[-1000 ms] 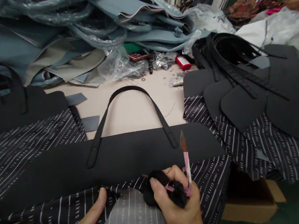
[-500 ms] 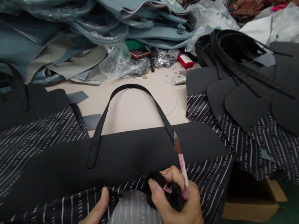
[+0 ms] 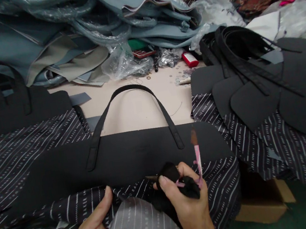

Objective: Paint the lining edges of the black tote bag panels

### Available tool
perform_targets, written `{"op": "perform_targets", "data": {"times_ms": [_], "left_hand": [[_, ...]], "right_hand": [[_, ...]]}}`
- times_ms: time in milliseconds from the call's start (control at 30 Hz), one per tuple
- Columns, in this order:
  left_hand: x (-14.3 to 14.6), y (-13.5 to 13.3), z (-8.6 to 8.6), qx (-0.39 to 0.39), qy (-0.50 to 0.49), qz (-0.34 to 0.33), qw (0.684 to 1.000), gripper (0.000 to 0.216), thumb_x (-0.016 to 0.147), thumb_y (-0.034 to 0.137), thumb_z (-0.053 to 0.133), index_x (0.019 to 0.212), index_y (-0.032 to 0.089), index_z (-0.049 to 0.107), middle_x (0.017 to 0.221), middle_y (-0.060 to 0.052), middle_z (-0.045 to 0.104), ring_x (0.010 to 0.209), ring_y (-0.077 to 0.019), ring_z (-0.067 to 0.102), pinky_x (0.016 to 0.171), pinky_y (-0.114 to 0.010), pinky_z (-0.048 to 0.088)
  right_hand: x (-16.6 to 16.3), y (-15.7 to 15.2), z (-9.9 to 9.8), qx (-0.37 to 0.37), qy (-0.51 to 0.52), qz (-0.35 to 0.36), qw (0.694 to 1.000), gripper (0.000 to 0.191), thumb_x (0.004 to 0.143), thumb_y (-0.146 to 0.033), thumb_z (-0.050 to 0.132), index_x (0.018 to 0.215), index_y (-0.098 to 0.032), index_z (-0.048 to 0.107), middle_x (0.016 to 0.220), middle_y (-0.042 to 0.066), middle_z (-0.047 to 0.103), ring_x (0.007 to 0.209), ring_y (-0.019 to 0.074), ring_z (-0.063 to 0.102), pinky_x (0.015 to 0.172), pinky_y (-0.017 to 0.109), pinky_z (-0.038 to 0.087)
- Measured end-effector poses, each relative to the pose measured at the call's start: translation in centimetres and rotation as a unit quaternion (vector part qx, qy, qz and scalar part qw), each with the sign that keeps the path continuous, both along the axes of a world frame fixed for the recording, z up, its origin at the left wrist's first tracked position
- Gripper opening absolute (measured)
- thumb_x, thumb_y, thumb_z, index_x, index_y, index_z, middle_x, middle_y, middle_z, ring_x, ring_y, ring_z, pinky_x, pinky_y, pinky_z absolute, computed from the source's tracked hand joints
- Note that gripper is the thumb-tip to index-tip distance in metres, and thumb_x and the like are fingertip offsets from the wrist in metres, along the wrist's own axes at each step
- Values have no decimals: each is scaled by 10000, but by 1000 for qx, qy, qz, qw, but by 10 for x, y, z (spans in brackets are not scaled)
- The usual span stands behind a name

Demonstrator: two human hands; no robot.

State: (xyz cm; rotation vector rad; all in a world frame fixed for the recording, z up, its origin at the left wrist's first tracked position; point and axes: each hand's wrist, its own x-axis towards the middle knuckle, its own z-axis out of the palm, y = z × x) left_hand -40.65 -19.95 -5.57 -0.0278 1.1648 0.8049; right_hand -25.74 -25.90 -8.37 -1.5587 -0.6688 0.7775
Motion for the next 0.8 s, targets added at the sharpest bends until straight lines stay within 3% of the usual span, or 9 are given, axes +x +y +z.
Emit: {"op": "perform_targets", "data": {"times_ms": [200, 333, 667, 800], "left_hand": [[2, 3, 2, 1, -8, 8, 1000, 388, 938, 213, 578, 1305, 94, 616, 1196, -172, 707, 1156, -303, 652, 1021, -458, 536], [1, 3, 7, 3, 5, -24, 1000, 411, 944, 232, 573, 1333, 102, 597, 1204, -169, 705, 1159, -303, 650, 1031, -467, 528], [-2, 2, 6, 6, 27, -36, 999, 434, 932, 228, 594, 1349, 111, 584, 1244, -164, 689, 1139, -309, 660, 1046, -480, 516], [-3, 0, 0, 5, 12, -27, 1000, 449, 913, 235, 627, 1341, 106, 591, 1260, -162, 681, 1131, -312, 663, 1038, -469, 525]], "right_hand": [[3, -2, 0, -5, -4, -23, 1000, 303, 797, -370, 760, 649, -201, 556, 583, -4, 622, 532, 174, 631, 492, 229, 510], [1, 0, 3, -1, -20, -21, 1000, 331, 791, -349, 749, 611, -209, 510, 552, -5, 601, 506, 170, 600, 470, 231, 485], [-1, 2, 1, 23, -210, 17, 977, 273, 867, -240, 672, 664, -203, 493, 614, -45, 522, 531, 100, 533, 498, 171, 430], [-6, 5, 4, 44, -224, 45, 973, 296, 878, -216, 648, 663, -211, 445, 609, -59, 488, 515, 82, 493, 501, 173, 410]]}}
